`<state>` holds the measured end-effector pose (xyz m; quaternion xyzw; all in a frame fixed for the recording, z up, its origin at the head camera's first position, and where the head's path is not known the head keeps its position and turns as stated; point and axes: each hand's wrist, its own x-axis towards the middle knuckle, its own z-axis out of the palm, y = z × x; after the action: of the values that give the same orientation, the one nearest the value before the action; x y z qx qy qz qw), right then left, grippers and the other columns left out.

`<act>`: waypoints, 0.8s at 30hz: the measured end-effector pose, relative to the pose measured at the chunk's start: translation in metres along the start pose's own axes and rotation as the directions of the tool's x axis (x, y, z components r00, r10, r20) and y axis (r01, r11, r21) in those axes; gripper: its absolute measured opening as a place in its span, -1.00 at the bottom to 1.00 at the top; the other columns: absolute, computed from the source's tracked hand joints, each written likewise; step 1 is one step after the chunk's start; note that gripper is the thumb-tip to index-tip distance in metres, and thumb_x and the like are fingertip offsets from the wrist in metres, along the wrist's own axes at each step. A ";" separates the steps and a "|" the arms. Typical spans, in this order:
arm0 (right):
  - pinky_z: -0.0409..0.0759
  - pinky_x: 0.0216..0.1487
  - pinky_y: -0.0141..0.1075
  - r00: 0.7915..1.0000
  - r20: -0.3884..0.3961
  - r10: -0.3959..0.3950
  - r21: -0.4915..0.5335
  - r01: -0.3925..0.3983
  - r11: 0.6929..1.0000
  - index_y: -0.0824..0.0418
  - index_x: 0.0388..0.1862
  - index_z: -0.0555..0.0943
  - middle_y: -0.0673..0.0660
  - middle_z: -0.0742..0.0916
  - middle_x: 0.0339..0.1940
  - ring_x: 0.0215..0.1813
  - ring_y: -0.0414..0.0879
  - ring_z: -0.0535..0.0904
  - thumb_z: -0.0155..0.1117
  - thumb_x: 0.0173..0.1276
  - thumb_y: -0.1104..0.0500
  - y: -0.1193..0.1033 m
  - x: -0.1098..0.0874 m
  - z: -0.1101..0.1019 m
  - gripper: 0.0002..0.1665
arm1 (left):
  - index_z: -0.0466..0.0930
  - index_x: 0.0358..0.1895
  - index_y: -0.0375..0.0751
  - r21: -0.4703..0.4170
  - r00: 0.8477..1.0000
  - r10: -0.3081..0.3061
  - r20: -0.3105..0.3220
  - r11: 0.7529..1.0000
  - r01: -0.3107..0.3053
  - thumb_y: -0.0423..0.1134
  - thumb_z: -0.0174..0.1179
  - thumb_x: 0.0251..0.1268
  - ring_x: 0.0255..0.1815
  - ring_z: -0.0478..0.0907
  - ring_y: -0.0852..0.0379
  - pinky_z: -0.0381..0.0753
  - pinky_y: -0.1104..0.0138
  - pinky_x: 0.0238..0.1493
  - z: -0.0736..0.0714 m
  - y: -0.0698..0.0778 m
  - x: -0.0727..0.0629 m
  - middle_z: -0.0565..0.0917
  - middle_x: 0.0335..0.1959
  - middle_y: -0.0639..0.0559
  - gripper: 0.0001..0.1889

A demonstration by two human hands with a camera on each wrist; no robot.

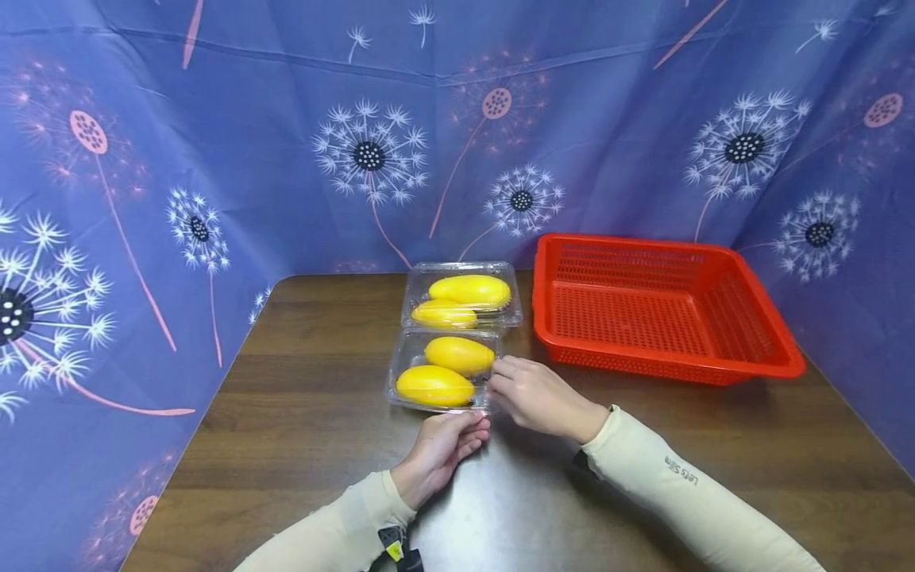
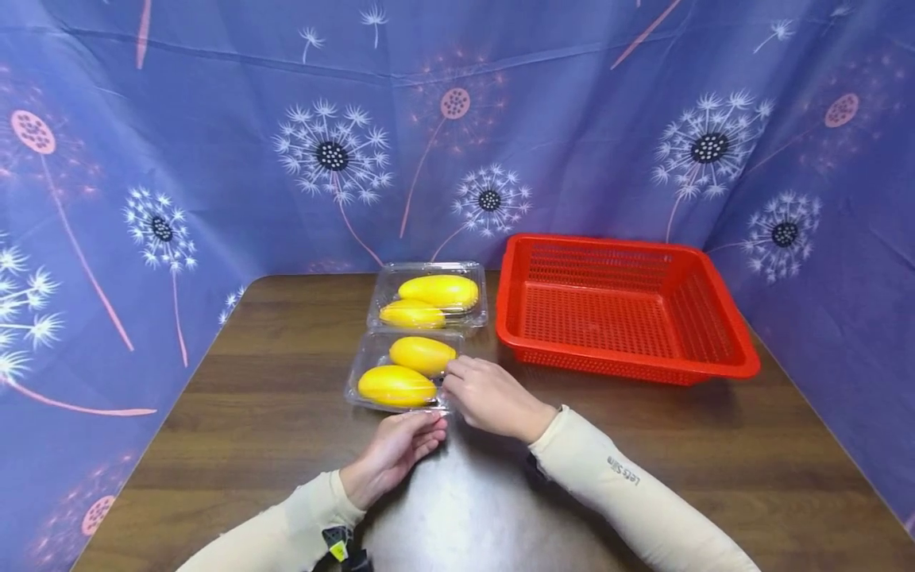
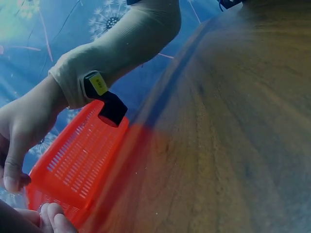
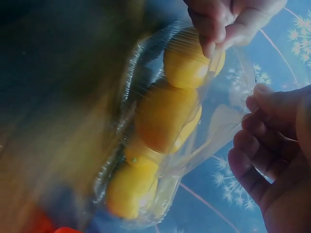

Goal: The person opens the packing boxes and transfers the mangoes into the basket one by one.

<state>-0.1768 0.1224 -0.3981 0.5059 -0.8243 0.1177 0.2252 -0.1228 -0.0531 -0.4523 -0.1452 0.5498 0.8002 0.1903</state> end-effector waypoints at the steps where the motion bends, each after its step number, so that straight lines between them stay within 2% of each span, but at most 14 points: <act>1: 0.54 -0.28 -0.33 1.000 -0.003 0.001 0.003 -0.001 1.000 0.14 -0.44 0.60 -0.02 0.55 -0.45 -0.36 -0.14 0.48 0.42 0.15 0.26 0.000 -0.001 0.001 -0.87 | 0.55 0.03 -0.54 0.003 1.000 0.001 0.006 1.000 -0.001 -0.33 0.14 0.34 -0.49 0.64 0.30 0.64 0.52 -0.35 0.000 0.000 0.000 0.71 -0.50 0.12 -0.68; 13: 0.50 -0.31 -0.36 1.000 -0.022 0.007 0.043 -0.006 0.999 0.12 -0.42 0.63 -0.04 0.55 -0.43 -0.34 -0.18 0.45 0.44 0.16 0.21 0.001 -0.008 0.005 -0.88 | 0.51 0.06 -0.55 -0.045 1.000 0.001 0.023 0.999 0.000 -0.31 0.14 0.33 -0.44 0.66 0.29 0.64 0.50 -0.31 -0.010 0.003 -0.003 0.72 -0.48 0.12 -0.64; 20: 0.50 -0.29 -0.36 1.000 -0.022 0.010 0.038 -0.009 0.999 0.11 -0.40 0.63 -0.05 0.56 -0.41 -0.32 -0.18 0.45 0.44 0.17 0.19 0.000 -0.008 0.004 -0.89 | 0.60 -0.24 -0.24 -0.079 1.000 -0.014 0.012 0.997 0.015 -0.30 0.11 0.36 -0.47 0.64 0.31 0.63 0.51 -0.33 -0.020 0.007 -0.003 0.70 -0.52 0.15 -0.89; 24: 0.50 -0.29 -0.37 0.999 -0.032 0.003 0.027 -0.002 1.000 0.10 -0.41 0.63 -0.06 0.57 -0.41 -0.32 -0.19 0.45 0.45 0.17 0.19 0.000 -0.008 0.004 -0.88 | 0.59 -0.33 -0.15 -0.088 1.000 -0.023 0.003 0.996 0.023 -0.29 0.11 0.35 -0.49 0.63 0.31 0.61 0.52 -0.34 -0.024 0.009 -0.003 0.68 -0.54 0.16 -0.90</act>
<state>-0.1751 0.1266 -0.4055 0.5060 -0.8195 0.1374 0.2313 -0.1235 -0.0786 -0.4517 -0.1589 0.5123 0.8216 0.1933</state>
